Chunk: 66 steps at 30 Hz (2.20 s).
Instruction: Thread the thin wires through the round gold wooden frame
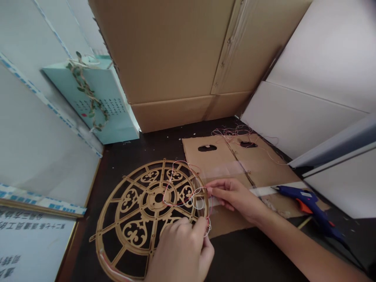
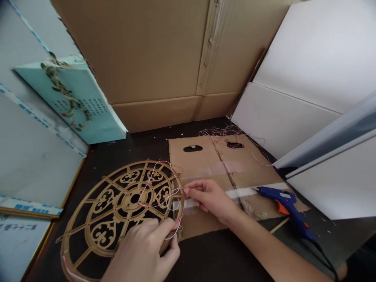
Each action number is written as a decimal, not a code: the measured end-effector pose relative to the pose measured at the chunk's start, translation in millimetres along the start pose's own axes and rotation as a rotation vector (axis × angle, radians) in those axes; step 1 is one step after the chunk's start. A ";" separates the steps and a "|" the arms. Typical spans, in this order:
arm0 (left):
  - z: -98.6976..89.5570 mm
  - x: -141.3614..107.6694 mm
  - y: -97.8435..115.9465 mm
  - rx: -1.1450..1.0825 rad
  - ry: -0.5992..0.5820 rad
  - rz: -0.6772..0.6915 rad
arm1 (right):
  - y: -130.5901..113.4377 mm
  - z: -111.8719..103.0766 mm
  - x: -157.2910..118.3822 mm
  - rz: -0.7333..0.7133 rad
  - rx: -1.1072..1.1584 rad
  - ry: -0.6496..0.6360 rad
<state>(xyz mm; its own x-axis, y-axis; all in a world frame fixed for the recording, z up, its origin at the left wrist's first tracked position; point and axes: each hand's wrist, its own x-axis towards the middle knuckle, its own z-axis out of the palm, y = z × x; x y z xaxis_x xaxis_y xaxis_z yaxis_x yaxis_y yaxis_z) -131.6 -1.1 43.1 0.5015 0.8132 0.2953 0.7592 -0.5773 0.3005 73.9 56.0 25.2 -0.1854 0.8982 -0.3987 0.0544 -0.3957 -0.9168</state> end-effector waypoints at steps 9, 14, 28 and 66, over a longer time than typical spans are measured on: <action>-7.0 5.8 -9.0 0.065 -0.093 0.119 | 1.5 0.5 -1.4 0.001 0.138 -0.061; -8.8 4.4 -7.6 0.010 -0.085 0.239 | 2.5 -2.1 -0.6 0.030 0.113 -0.105; -23.5 10.1 -26.3 -0.007 -0.042 0.270 | -4.5 -5.5 -2.4 -0.039 0.205 -0.027; 29.0 18.6 2.1 -1.550 0.309 -0.855 | -10.4 13.4 -32.8 -0.566 -0.579 0.219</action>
<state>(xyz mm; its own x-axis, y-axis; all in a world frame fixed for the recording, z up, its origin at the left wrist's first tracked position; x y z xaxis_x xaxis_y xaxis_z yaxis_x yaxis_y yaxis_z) -108.7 15.0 22.9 -0.0067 0.9555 -0.2949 -0.3914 0.2688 0.8801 66.3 28.0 48.1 -0.1445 0.9722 0.1844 0.5169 0.2331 -0.8237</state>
